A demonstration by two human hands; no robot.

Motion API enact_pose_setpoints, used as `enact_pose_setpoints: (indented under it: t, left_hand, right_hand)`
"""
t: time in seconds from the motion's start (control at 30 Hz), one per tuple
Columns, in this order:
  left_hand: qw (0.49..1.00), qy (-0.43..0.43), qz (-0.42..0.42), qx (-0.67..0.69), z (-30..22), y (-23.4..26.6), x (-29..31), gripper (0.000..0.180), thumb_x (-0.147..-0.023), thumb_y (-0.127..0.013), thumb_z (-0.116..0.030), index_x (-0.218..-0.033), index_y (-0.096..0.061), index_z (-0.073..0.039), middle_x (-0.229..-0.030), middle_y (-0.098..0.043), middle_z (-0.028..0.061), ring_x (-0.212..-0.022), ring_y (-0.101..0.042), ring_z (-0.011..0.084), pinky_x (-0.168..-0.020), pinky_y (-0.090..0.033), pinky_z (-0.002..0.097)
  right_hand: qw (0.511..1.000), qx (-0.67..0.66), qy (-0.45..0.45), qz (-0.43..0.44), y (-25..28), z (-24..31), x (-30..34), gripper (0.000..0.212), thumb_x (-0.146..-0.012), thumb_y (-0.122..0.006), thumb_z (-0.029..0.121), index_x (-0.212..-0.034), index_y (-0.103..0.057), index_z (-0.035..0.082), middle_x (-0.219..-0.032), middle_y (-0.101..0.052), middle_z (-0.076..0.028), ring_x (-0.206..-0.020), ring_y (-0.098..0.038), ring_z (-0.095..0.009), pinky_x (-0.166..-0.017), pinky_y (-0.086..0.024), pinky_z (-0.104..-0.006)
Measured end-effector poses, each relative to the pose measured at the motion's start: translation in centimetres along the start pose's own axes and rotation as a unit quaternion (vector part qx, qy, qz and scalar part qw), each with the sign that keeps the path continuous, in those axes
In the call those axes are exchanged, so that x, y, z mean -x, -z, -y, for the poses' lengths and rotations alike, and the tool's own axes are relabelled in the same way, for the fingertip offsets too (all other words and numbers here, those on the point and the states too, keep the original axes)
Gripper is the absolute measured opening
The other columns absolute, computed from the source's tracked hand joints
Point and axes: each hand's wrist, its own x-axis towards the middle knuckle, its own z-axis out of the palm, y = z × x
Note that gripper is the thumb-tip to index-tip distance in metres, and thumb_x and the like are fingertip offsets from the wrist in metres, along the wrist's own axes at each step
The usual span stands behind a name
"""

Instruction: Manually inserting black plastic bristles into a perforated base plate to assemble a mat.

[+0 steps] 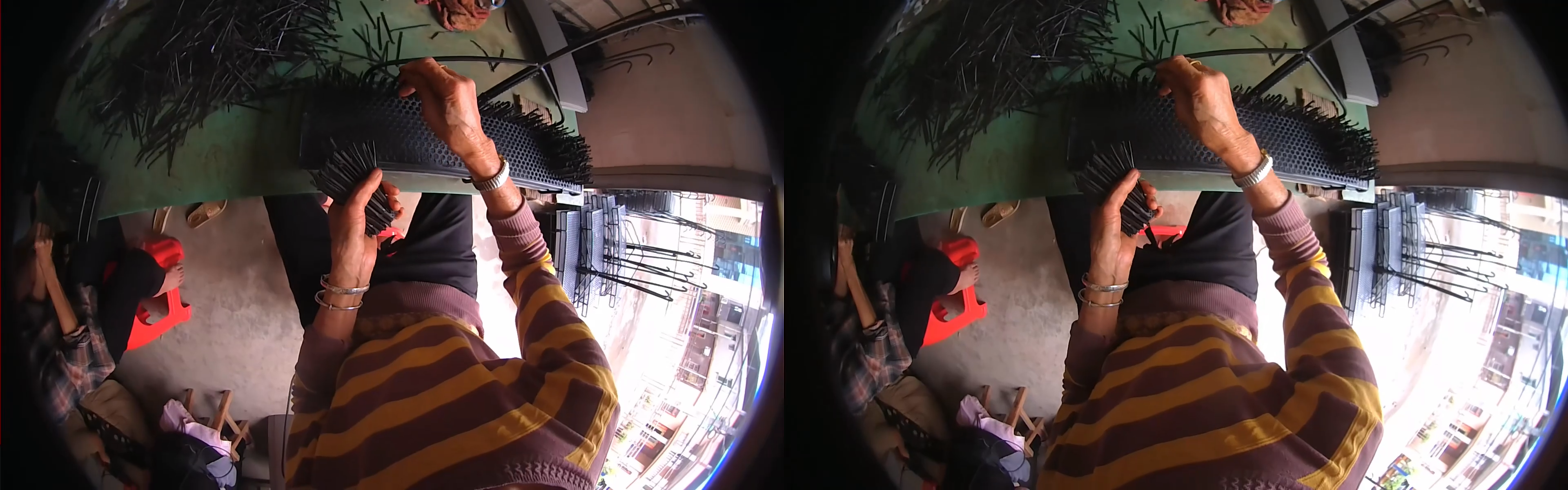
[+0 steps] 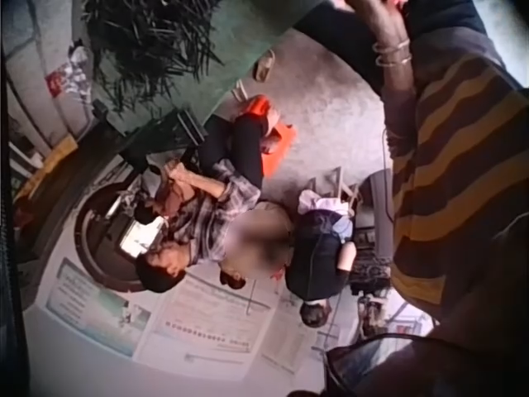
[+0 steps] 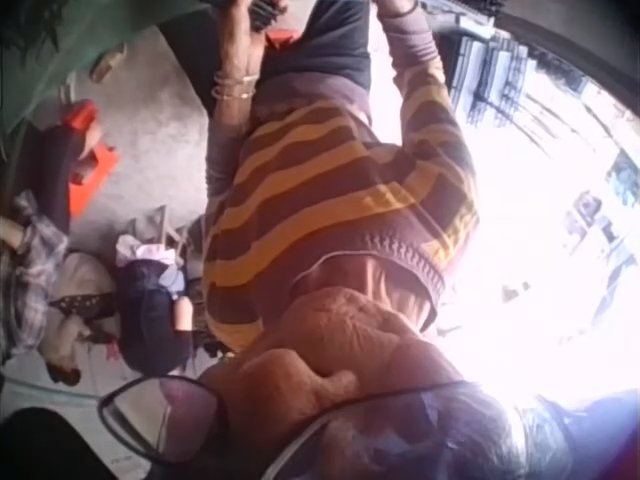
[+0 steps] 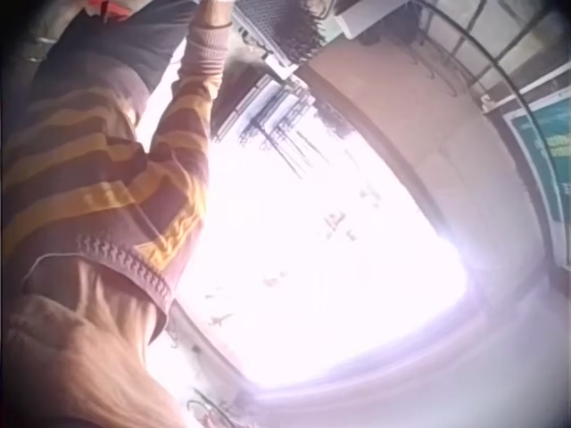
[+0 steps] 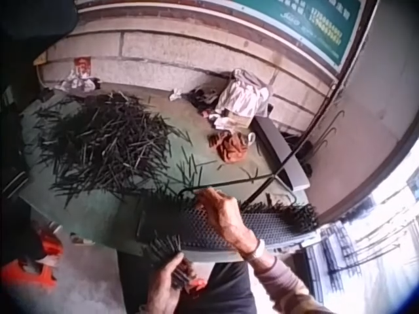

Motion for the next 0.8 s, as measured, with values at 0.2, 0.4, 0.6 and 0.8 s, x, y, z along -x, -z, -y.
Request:
enact_pose_setpoints:
  t: [0.2,0.4,0.6,0.8]
  left_hand:
    - [1.0,-0.011,0.014,0.016,0.3,0.1,0.0,0.013,-0.087,-0.068,-0.014,-0.086,-0.061,-0.003,-0.072,-0.064,0.0083,-0.053,-0.058,0.0142,-0.051,-0.052,0.0288]
    - [1.0,-0.014,0.018,0.003,0.2,-0.1,0.1,0.013,-0.087,-0.068,-0.014,-0.09,-0.061,-0.004,-0.072,-0.065,0.0091,-0.056,-0.059,0.0146,-0.052,-0.051,0.0293]
    - [1.0,-0.022,0.01,-0.008,0.2,-0.1,0.2,0.015,-0.085,-0.07,-0.015,-0.091,-0.061,-0.004,-0.075,-0.067,0.0101,-0.058,-0.062,0.0157,-0.052,-0.051,0.0302]
    - [0.999,-0.018,-0.021,-0.02,0.0,-0.6,0.3,0.018,-0.083,-0.071,-0.016,-0.091,-0.062,-0.004,-0.075,-0.067,0.0091,-0.06,-0.065,0.0173,-0.052,-0.052,0.0301]
  right_hand:
    - [0.997,-0.066,-0.012,0.048,-0.5,-0.3,-0.3,0.016,-0.091,-0.058,0.002,-0.105,-0.064,-0.001,-0.087,-0.07,-0.01,-0.08,-0.07,-0.018,-0.068,-0.052,-0.027]
    - [0.992,0.122,0.012,-0.028,-1.7,-0.7,-0.4,0.011,-0.083,-0.063,0.009,-0.092,-0.069,0.011,-0.081,-0.068,-0.009,-0.075,-0.066,-0.031,-0.064,-0.051,-0.0394]
    - [0.967,0.243,0.054,-0.049,-2.9,-1.3,0.5,0.019,-0.083,-0.066,0.016,-0.101,-0.071,0.017,-0.094,-0.061,-0.003,-0.088,-0.058,-0.025,-0.073,-0.047,-0.0367]
    - [0.925,0.368,0.082,-0.046,-3.1,-0.4,1.6,0.039,-0.086,-0.065,0.02,-0.124,-0.061,0.021,-0.108,-0.054,-0.003,-0.095,-0.05,-0.027,-0.077,-0.042,-0.0386]
